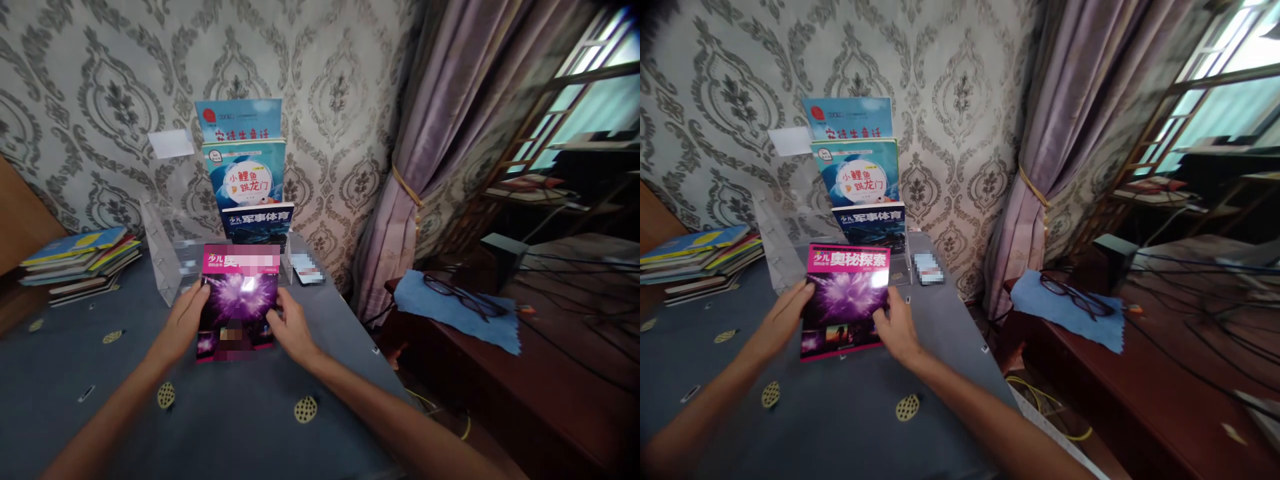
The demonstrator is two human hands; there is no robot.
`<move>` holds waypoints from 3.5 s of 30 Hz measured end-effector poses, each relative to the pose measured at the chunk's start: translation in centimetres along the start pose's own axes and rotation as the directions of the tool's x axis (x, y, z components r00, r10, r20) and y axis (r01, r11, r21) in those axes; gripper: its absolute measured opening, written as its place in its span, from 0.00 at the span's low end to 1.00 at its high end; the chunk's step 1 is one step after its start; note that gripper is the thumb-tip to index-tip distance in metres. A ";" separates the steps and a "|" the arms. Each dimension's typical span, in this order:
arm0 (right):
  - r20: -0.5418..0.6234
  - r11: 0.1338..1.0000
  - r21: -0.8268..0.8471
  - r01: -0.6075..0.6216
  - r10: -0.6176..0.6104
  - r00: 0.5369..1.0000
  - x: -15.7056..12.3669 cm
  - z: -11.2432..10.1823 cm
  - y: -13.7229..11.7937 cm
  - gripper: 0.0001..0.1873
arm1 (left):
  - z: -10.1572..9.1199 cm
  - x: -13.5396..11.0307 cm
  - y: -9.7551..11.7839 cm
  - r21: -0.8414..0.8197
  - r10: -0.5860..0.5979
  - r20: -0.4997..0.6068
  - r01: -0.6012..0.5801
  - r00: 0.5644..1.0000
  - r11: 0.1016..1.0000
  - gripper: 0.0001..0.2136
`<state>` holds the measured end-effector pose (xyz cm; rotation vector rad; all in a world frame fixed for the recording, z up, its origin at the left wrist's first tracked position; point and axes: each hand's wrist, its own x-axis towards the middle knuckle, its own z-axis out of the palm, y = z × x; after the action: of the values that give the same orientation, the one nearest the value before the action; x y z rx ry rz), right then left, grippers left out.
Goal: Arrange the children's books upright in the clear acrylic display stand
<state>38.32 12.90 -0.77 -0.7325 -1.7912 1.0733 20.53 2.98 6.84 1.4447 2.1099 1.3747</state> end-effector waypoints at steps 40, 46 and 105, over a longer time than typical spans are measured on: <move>-0.197 0.874 -0.331 0.356 -0.433 0.880 16.2 -5.5 2.4 0.20 | 4.7 12.4 2.7 0.577 0.248 -0.069 -0.164 0.966 0.800 0.17; -0.245 0.878 -0.370 0.304 -0.407 0.880 16.0 -5.0 3.1 0.16 | 5.4 11.7 3.2 0.668 0.161 -0.032 -0.098 0.987 0.738 0.20; -0.268 0.896 -0.357 0.265 -0.370 0.890 16.4 -6.2 3.0 0.15 | 4.4 13.6 2.4 0.663 0.119 0.121 -0.169 0.986 0.729 0.19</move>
<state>37.06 29.85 4.36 -0.7183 -1.7254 0.4183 18.24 16.84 10.40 1.9003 2.6378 0.5597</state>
